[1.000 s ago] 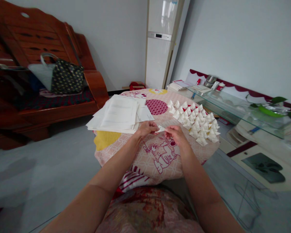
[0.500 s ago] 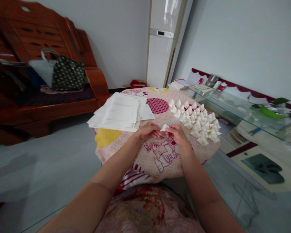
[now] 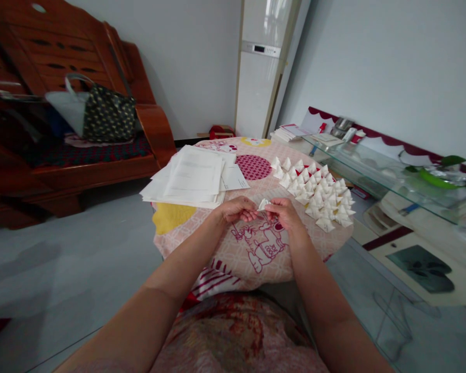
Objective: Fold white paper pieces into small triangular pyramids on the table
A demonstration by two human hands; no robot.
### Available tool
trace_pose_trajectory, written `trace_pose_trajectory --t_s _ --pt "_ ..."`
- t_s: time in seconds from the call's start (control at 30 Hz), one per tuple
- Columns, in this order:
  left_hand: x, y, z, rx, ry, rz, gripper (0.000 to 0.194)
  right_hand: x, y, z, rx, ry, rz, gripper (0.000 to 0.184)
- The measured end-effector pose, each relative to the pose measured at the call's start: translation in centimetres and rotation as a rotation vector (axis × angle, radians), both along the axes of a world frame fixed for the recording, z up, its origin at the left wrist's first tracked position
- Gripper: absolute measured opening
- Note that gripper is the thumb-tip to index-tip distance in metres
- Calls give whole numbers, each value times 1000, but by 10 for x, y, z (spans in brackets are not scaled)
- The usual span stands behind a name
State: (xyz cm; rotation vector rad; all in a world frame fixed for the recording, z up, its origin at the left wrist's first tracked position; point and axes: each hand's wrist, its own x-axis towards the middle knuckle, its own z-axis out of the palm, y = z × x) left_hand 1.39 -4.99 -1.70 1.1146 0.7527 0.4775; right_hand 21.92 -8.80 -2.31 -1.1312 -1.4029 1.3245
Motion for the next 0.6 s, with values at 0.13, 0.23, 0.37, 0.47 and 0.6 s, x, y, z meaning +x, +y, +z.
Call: trace_pose_trajectory --t_s 0.13,0.23,0.37,0.47,0.6 --pt "0 1 -1 3 -10 -7 9 -2 -1 2 5 37 2 26" --pt "0 1 -2 7 -11 -12 9 -3 -1 3 10 56 -2 25" --pt "0 1 -2 25 16 -31 12 -2 0 0 19 46 13 24" --pt "-1 1 -1 45 35 -20 13 -2 0 -3 31 30 30 25" --pt "-2 3 -1 27 8 12 14 -4 0 -2 35 41 2 27"
